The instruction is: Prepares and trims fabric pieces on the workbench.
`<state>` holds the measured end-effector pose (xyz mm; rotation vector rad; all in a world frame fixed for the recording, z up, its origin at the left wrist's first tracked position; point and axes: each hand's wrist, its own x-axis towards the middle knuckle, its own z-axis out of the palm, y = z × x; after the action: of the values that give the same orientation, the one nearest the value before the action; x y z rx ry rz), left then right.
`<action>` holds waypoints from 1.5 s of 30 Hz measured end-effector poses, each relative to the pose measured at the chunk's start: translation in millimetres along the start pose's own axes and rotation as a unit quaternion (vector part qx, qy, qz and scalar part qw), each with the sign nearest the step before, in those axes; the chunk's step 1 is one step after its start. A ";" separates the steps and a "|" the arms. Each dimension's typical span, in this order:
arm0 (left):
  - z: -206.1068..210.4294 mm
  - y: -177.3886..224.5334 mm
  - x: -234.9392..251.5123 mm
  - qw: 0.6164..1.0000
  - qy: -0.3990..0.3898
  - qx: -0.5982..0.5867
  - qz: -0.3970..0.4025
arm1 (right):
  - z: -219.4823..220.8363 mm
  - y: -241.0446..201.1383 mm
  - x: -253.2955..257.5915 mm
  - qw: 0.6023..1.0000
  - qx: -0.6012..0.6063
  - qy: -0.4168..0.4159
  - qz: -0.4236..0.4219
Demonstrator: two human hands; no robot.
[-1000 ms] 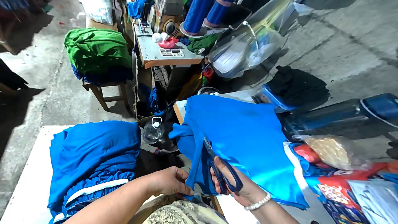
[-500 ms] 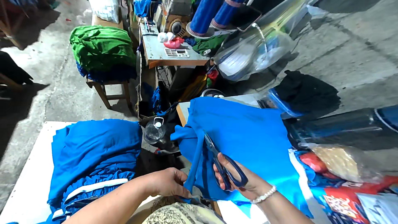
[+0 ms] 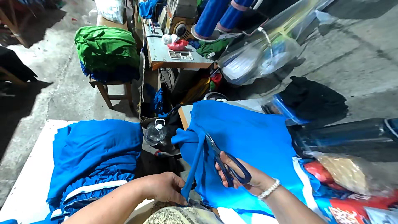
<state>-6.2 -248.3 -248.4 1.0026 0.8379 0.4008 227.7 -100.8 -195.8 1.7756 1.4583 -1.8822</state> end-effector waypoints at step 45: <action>-22.4 -4.8 -12.9 0.981 0.004 0.193 -0.007 | -27.6 -36.9 27.9 0.994 -0.082 -0.064 -0.034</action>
<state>-32.0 -246.2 -253.1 1.3530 0.9513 0.2330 213.0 -49.0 -194.9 1.5220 1.5923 -1.8128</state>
